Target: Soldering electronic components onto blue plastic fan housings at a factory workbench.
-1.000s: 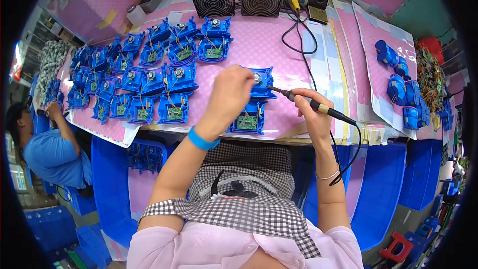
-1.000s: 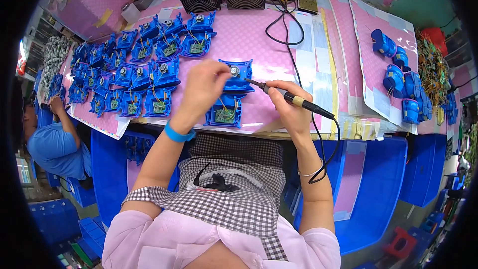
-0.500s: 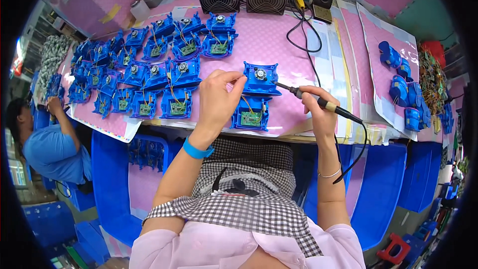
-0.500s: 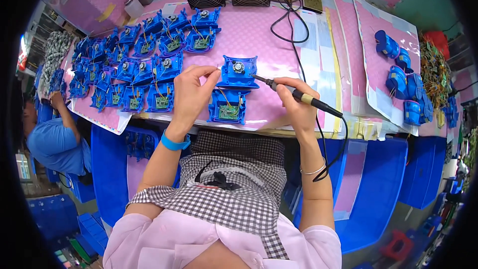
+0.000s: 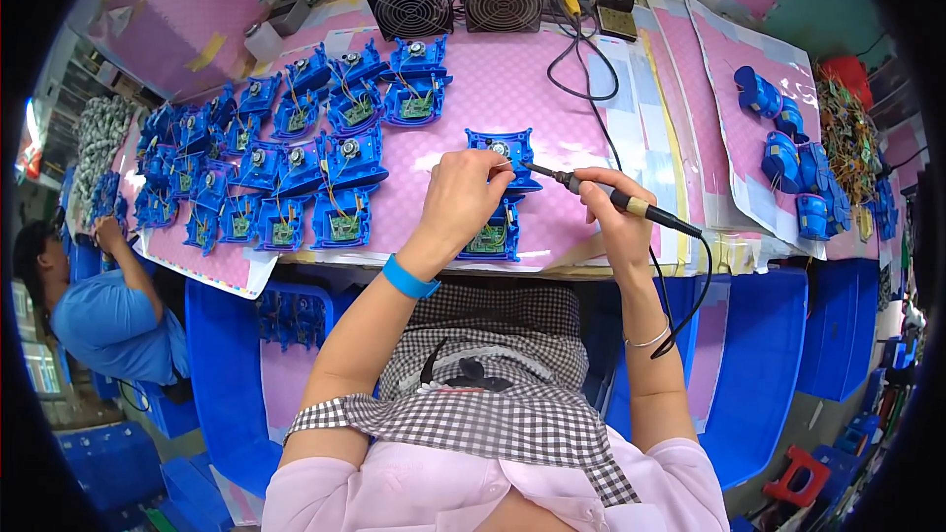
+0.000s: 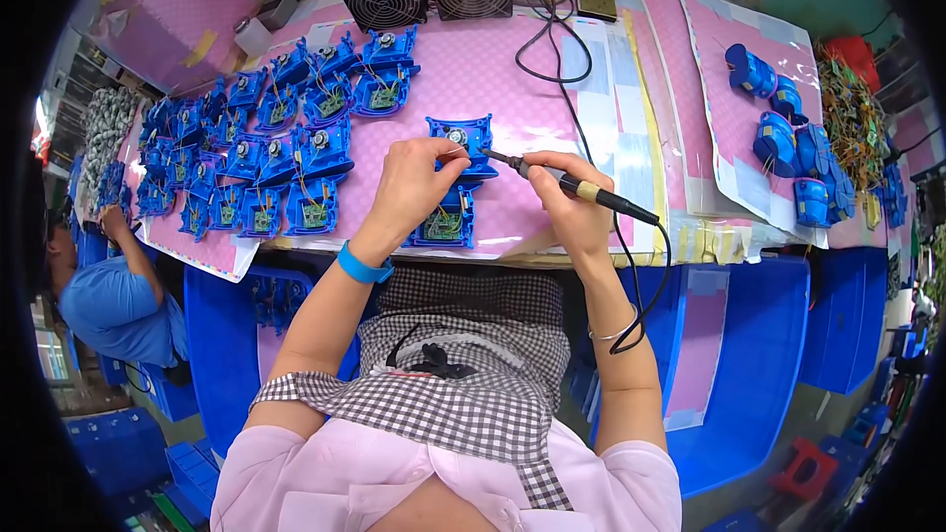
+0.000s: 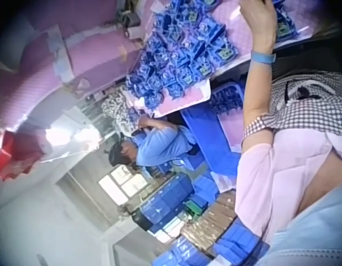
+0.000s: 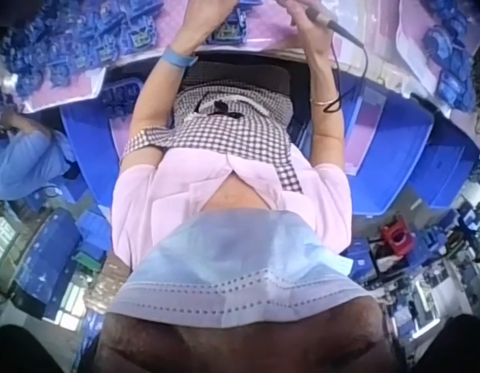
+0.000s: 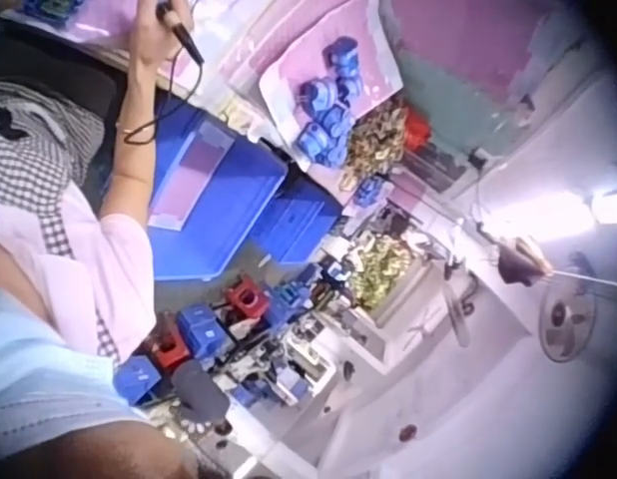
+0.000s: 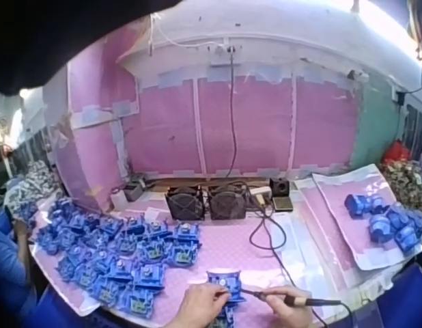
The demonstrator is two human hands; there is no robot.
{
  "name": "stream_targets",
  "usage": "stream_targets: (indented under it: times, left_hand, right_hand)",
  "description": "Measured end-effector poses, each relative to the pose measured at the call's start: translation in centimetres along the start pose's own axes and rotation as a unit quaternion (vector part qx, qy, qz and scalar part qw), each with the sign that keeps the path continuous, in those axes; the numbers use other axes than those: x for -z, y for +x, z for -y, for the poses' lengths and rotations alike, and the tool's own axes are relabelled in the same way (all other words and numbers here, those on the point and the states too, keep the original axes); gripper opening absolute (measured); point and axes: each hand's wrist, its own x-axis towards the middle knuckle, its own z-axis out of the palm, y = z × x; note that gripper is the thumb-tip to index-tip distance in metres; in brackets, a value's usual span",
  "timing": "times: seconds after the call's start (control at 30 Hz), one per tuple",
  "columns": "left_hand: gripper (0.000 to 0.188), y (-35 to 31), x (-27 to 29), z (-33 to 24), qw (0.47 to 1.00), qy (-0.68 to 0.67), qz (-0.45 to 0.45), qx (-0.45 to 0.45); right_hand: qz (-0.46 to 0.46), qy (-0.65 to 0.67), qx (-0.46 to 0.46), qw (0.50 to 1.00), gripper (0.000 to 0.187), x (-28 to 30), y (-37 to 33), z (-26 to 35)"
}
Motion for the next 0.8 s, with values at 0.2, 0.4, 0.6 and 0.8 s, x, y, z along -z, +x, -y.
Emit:
stream_targets:
  times: [0.2,0.4,0.6,0.8]
  left_hand:
    - [0.015,-0.09,-0.29,-0.21,1.0,0.009,-0.01,0.002]
    - [0.014,-0.34,-0.34,-0.16,1.0,0.005,-0.03,0.005]
    - [0.014,-0.27,-0.51,-0.02,1.0,0.006,-0.03,-0.002]
    - [0.014,-0.27,-0.5,-0.11,1.0,0.013,-0.027,0.007]
  right_hand:
    - [-0.004,0.012,0.008,1.0,0.017,0.0,-0.08,-0.15]
    - [-0.003,0.007,0.01,1.0,0.017,-0.08,-0.11,-0.2]
    - [0.002,0.007,0.009,1.0,0.017,-0.11,-0.05,-0.34]
    - [0.004,-0.003,0.009,1.0,0.017,-0.12,-0.13,-0.36]
